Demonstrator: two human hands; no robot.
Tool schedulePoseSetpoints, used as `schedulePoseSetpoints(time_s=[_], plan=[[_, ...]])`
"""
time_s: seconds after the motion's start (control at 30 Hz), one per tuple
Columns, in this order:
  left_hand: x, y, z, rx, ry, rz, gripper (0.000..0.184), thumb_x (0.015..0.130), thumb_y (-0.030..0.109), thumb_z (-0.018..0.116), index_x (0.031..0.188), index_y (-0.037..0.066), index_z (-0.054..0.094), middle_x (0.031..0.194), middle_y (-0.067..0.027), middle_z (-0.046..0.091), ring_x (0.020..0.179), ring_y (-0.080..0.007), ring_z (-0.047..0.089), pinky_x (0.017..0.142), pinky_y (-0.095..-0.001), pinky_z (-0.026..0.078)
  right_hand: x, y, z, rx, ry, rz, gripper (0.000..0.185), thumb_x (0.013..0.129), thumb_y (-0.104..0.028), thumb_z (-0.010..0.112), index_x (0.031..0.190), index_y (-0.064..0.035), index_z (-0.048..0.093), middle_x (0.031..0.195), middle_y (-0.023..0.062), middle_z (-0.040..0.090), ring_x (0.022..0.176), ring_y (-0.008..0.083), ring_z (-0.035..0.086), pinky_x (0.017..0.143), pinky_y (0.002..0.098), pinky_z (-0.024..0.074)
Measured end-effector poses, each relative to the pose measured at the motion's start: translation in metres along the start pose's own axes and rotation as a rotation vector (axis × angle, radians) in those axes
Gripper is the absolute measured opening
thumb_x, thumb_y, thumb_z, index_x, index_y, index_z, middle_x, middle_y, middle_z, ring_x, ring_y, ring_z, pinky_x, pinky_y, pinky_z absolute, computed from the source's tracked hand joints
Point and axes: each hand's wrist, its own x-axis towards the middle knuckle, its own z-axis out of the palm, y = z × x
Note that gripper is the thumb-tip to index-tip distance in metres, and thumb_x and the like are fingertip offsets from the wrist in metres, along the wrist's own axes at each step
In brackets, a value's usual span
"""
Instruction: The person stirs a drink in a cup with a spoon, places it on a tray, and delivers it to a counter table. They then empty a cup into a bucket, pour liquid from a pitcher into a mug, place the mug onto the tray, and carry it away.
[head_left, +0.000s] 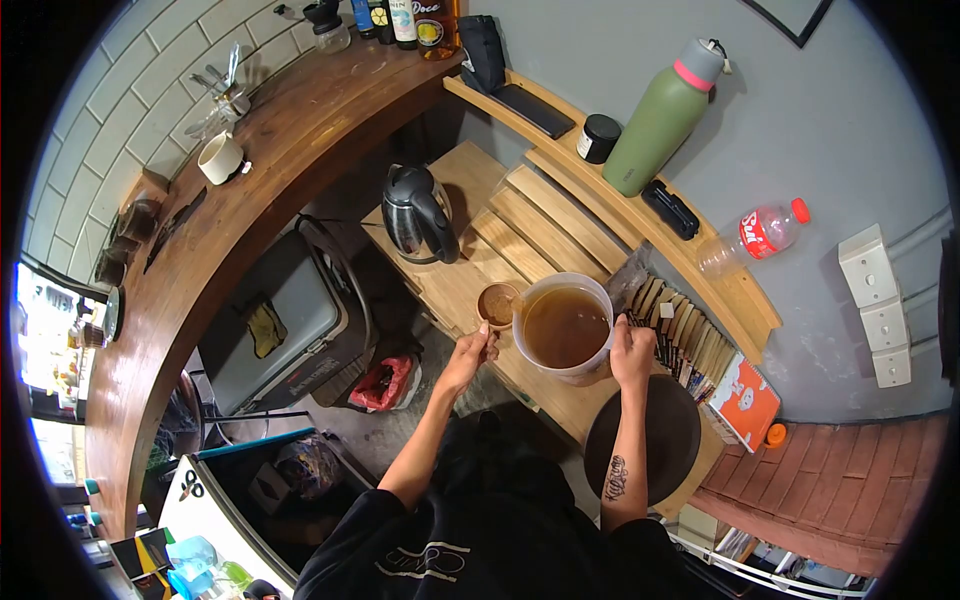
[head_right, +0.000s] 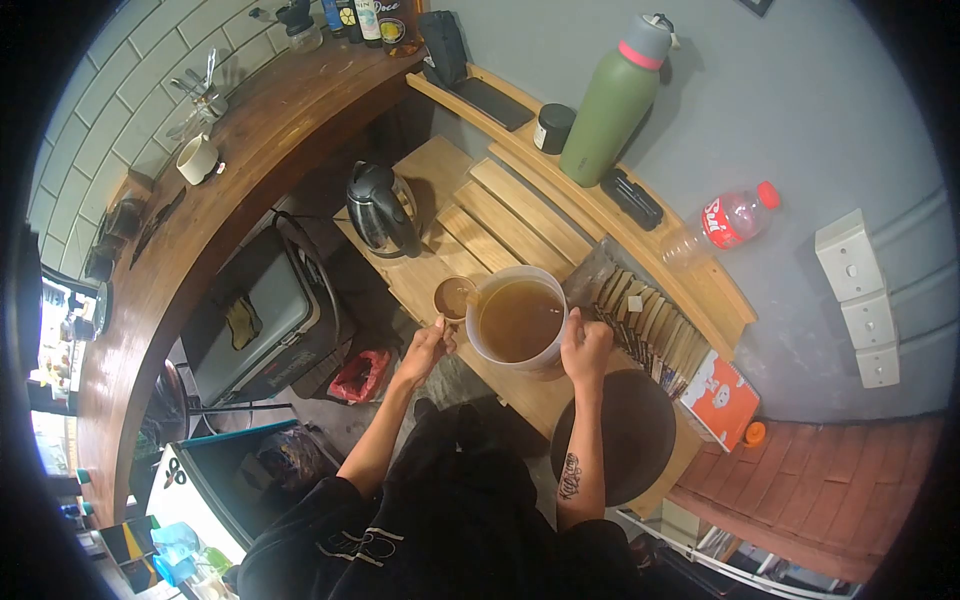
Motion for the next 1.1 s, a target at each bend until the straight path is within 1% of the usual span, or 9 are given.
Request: schedulePoseSetpoints(time_s=[0.3, 0.37, 0.57, 0.87, 0.93, 0.97, 1.03, 1.1], plan=[[-0.001, 0.001, -0.001, 0.022, 0.002, -0.01, 0.046, 0.105, 0.05, 0.045, 0.084, 0.01, 0.051, 0.077, 0.0024, 0.044, 0.074, -0.0111, 0.045, 0.072, -0.0273, 0.041, 0.001, -0.006, -0.002, 0.024, -0.017, 0.001, 0.045, 0.094, -0.015, 0.057, 0.056, 0.007, 0.047, 0.051, 0.0239, 0.04, 0.041, 0.0367, 0.042, 0.049, 0.0461, 0.0312], [-0.001, 0.001, -0.001, 0.019, 0.002, -0.015, 0.046, 0.105, 0.05, 0.046, 0.084, 0.01, 0.051, 0.077, 0.0024, 0.044, 0.074, -0.011, 0.046, 0.072, -0.0272, 0.041, 0.001, -0.002, 0.0, 0.028, 0.011, -0.04, 0.046, 0.095, -0.015, 0.057, 0.056, 0.0065, 0.047, 0.049, 0.0223, 0.039, 0.041, 0.035, 0.04, 0.048, 0.0458, 0.0304], [-0.002, 0.002, 0.0, 0.013, 0.001, -0.006, 0.046, 0.105, 0.05, 0.046, 0.084, 0.01, 0.051, 0.078, 0.0025, 0.044, 0.073, -0.0109, 0.045, 0.072, -0.0269, 0.041, 0.001, -0.002, -0.002, 0.017, -0.024, -0.018, 0.046, 0.095, -0.015, 0.056, 0.056, 0.0066, 0.047, 0.048, 0.0208, 0.038, 0.04, 0.0334, 0.04, 0.048, 0.0449, 0.0301], [-0.002, 0.003, 0.001, 0.013, 0.006, -0.02, 0.046, 0.105, 0.051, 0.046, 0.083, 0.01, 0.05, 0.078, 0.0026, 0.042, 0.074, -0.0112, 0.043, 0.071, -0.0273, 0.039, 0.0, -0.001, -0.002, 0.021, -0.016, -0.023, 0.045, 0.096, -0.016, 0.056, 0.057, 0.007, 0.049, 0.05, 0.0222, 0.04, 0.042, 0.0342, 0.041, 0.049, 0.0456, 0.0314], [-0.002, 0.003, -0.002, -0.003, -0.042, -0.013, 0.043, 0.106, 0.046, 0.045, 0.086, 0.008, 0.051, 0.087, 0.0008, 0.043, 0.076, -0.0132, 0.04, 0.072, -0.0304, 0.039, 0.0, -0.001, -0.004, 0.024, -0.009, -0.023, 0.046, 0.096, -0.016, 0.056, 0.058, 0.0072, 0.049, 0.05, 0.0222, 0.039, 0.042, 0.0342, 0.04, 0.049, 0.0455, 0.0311], [-0.002, 0.003, -0.002, -0.002, -0.043, -0.014, 0.043, 0.106, 0.046, 0.045, 0.086, 0.008, 0.051, 0.087, 0.0008, 0.043, 0.076, -0.0132, 0.04, 0.072, -0.0304, 0.039, -0.001, -0.002, -0.004, 0.028, -0.002, -0.023, 0.046, 0.096, -0.016, 0.056, 0.058, 0.0074, 0.049, 0.05, 0.0223, 0.039, 0.042, 0.0343, 0.039, 0.049, 0.0454, 0.0308], [-0.002, 0.006, 0.002, 0.05, -0.02, -0.011, 0.046, 0.105, 0.05, 0.045, 0.085, 0.009, 0.051, 0.079, 0.0024, 0.042, 0.074, -0.011, 0.043, 0.071, -0.0271, 0.039, -0.001, 0.005, -0.006, 0.025, -0.003, -0.022, 0.046, 0.096, -0.016, 0.056, 0.058, 0.0075, 0.048, 0.05, 0.0218, 0.038, 0.042, 0.0333, 0.038, 0.049, 0.045, 0.0302], [-0.002, 0.01, 0.007, 0.063, -0.025, -0.005, 0.045, 0.105, 0.049, 0.045, 0.086, 0.009, 0.051, 0.079, 0.0023, 0.042, 0.074, -0.011, 0.043, 0.072, -0.0272, 0.039, -0.003, 0.011, -0.009, 0.021, -0.003, -0.022, 0.046, 0.096, -0.016, 0.056, 0.058, 0.0075, 0.047, 0.05, 0.0213, 0.037, 0.042, 0.0323, 0.037, 0.049, 0.0447, 0.0297]])
